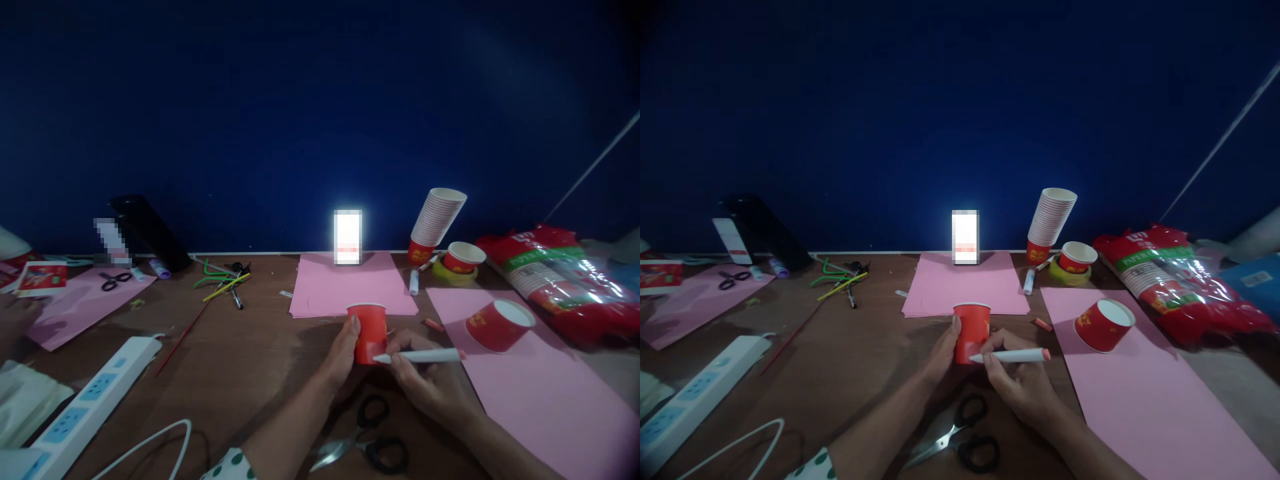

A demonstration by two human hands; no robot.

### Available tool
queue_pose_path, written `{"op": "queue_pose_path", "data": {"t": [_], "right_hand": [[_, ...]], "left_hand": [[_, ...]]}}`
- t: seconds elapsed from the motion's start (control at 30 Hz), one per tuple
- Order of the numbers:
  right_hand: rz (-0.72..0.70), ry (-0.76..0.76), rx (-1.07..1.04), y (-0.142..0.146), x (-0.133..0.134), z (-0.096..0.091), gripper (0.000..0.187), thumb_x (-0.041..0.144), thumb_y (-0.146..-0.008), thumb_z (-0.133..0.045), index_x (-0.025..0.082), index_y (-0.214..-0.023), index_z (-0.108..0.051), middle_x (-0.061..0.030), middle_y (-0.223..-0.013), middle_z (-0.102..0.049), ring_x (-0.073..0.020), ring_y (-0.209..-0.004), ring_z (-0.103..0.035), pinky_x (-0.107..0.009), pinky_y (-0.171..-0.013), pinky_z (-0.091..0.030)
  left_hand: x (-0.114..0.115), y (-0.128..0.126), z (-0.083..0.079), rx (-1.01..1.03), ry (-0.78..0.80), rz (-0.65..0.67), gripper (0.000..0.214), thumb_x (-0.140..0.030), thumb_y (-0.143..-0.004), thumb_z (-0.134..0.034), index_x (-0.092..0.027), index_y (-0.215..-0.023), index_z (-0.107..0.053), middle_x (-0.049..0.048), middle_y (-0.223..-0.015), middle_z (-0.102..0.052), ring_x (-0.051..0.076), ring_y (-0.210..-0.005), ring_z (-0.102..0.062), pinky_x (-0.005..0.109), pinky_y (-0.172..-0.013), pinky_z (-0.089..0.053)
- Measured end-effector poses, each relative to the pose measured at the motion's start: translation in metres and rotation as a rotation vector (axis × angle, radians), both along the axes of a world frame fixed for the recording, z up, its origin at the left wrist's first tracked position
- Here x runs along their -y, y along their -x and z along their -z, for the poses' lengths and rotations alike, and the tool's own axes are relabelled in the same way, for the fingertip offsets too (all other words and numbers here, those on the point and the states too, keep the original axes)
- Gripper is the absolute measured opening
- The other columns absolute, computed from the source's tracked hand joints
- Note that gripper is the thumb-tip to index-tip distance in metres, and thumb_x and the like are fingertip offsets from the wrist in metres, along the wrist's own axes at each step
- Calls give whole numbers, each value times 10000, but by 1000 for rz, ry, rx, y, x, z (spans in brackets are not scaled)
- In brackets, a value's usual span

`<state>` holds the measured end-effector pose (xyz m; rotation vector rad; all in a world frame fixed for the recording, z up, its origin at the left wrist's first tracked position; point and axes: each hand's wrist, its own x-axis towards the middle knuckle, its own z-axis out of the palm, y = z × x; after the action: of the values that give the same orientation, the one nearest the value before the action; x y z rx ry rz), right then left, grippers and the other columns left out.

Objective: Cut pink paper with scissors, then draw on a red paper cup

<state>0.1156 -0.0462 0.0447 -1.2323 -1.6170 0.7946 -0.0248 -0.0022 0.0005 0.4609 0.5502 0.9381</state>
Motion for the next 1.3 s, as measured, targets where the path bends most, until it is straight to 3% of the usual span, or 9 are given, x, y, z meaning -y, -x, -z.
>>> {"op": "queue_pose_path", "data": {"t": [0.17,0.3,0.77,0.97,1.3], "right_hand": [[-47,172,-485,-1,-3,23,225,414,-850,-582,204,-780,-539,17,-611,-535,-111,-506,-461,-226,-458,-375],[-3,217,-586,2,-3,26,253,440,-823,-626,206,-782,-541,31,-588,-498,-94,-481,-413,-205,-427,-331],[100,61,-95,-1,-3,15,230,396,-871,-539,183,-822,-612,-33,-686,-634,-148,-563,-565,-244,-489,-442],[135,34,-18,1,-3,9,247,396,-866,-525,176,-818,-626,-35,-651,-651,-155,-528,-574,-272,-515,-481],[144,-24,71,0,-2,8,184,342,-865,-510,208,-811,-624,-21,-664,-669,-159,-570,-616,-250,-519,-485]], "left_hand": [[0,-1,-4,25,28,23,563,-571,-843,-479,-59,-1005,-651,135,-861,-687,203,-762,-635,311,-755,-474],[0,-1,-6,75,60,7,509,-509,-876,-466,-52,-976,-666,122,-866,-692,178,-762,-635,285,-777,-480],[0,-3,-6,140,31,34,531,-522,-884,-439,-47,-953,-665,119,-840,-679,174,-760,-620,287,-794,-467],[0,-2,-7,106,14,45,528,-535,-861,-475,-54,-978,-656,138,-890,-677,214,-846,-630,334,-883,-444],[1,-2,-7,94,8,44,545,-548,-861,-463,-53,-997,-647,150,-919,-675,246,-928,-620,357,-903,-435]]}}
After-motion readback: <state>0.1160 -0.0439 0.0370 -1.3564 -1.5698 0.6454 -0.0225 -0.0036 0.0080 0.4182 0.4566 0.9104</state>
